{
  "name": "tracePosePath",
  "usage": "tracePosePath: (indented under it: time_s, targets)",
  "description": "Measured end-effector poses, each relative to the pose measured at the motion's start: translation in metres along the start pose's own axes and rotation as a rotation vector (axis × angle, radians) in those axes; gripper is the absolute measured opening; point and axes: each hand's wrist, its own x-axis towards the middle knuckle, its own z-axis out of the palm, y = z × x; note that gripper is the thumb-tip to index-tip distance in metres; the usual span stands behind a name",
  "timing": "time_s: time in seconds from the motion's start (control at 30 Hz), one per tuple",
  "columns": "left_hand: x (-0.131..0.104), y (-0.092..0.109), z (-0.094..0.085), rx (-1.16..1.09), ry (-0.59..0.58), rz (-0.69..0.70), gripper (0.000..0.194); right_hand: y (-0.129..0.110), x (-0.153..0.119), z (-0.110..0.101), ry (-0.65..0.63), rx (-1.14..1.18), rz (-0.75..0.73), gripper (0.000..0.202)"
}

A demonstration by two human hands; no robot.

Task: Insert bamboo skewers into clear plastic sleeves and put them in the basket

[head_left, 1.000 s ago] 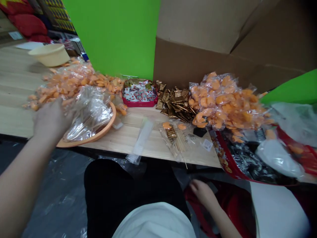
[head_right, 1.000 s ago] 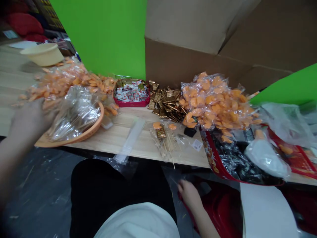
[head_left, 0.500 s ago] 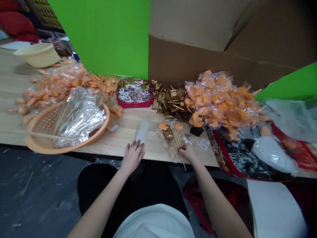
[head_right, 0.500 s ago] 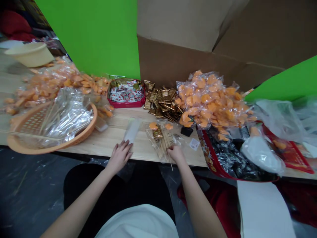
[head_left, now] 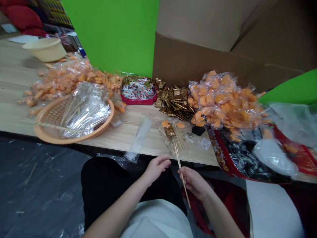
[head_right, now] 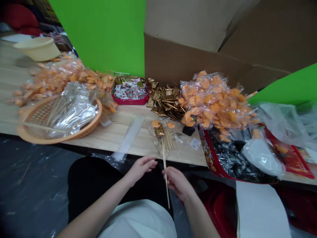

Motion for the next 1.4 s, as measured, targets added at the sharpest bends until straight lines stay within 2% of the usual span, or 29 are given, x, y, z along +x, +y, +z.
tracePosePath:
  time_s: [0.1,0.2,0.27,0.37,0.43,0.5,0.6,0.7,0.8,0.87,0.93,1.0,1.03,1.07,1.13,1.2,1.23,1.27,1.33,1.4]
  targets:
    - [-0.005,0.006,0.017,-0.130,-0.112,-0.093,0.036,0.017,-0.022,0.025,-0.091,0.009,0.015,0.026]
    - [-0.011,0.024,0.012,-0.244,-0.086,-0.108,0.033,0.028,-0.023,0.030,-0.046,-0.013,-0.113,0.025]
    - [-0.015,0.041,0.004,-0.350,0.022,-0.048,0.029,0.033,-0.015,0.026,0.051,0.152,-0.128,0.026]
    - [-0.023,0.057,0.003,-0.438,0.200,0.112,0.021,0.032,-0.002,0.025,0.104,0.613,0.034,0.028]
    - [-0.029,0.054,0.012,-0.402,0.212,0.187,0.016,0.024,0.003,0.033,0.029,0.805,0.103,0.025]
    - [-0.034,0.042,0.024,-0.315,0.159,0.233,0.015,0.014,0.004,0.042,-0.045,0.814,0.088,0.021]
    - [-0.041,0.025,0.026,-0.235,0.129,0.261,0.019,0.012,0.003,0.036,-0.106,0.588,-0.006,0.023]
    - [-0.050,0.025,0.002,-0.181,0.210,0.243,0.027,0.033,0.006,-0.001,-0.017,0.063,-0.139,0.028]
    - [-0.058,0.037,-0.027,0.178,0.199,0.310,0.025,0.053,0.010,-0.039,0.118,-0.414,-0.202,0.010]
    - [-0.062,0.042,-0.036,0.456,0.124,0.369,0.023,0.053,0.011,-0.044,0.162,-0.523,-0.237,0.005]
    - [-0.061,0.042,-0.032,0.639,0.059,0.397,0.022,0.041,0.009,-0.027,0.162,-0.537,-0.370,0.020]
    - [-0.058,0.038,-0.021,0.754,0.025,0.403,0.022,0.020,0.004,0.006,0.092,-0.450,-0.552,0.050]
    - [-0.056,0.035,-0.015,0.797,0.019,0.405,0.021,0.009,0.000,0.024,0.017,-0.333,-0.569,0.059]
    - [-0.055,0.033,-0.011,0.831,0.014,0.406,0.022,-0.002,-0.002,0.041,-0.064,-0.228,-0.542,0.056]
    - [-0.057,0.030,-0.012,0.848,-0.014,0.411,0.021,-0.021,-0.005,0.068,-0.163,-0.173,-0.450,0.037]
    - [-0.062,0.032,-0.035,0.802,0.001,0.417,0.021,-0.033,-0.004,0.081,-0.188,-0.083,-0.417,0.036]
    - [-0.066,0.034,-0.056,0.771,0.073,0.415,0.023,-0.037,-0.003,0.083,-0.184,-0.016,-0.414,0.038]
    - [-0.070,0.037,-0.083,0.748,0.236,0.400,0.026,-0.038,-0.001,0.083,-0.172,0.058,-0.413,0.039]
    - [-0.077,0.046,-0.149,0.757,0.783,0.348,0.030,-0.037,0.001,0.077,-0.119,0.144,-0.428,0.038]
    - [-0.085,0.058,-0.221,0.784,1.302,0.267,0.039,-0.033,0.004,0.069,-0.019,0.126,-0.461,0.035]
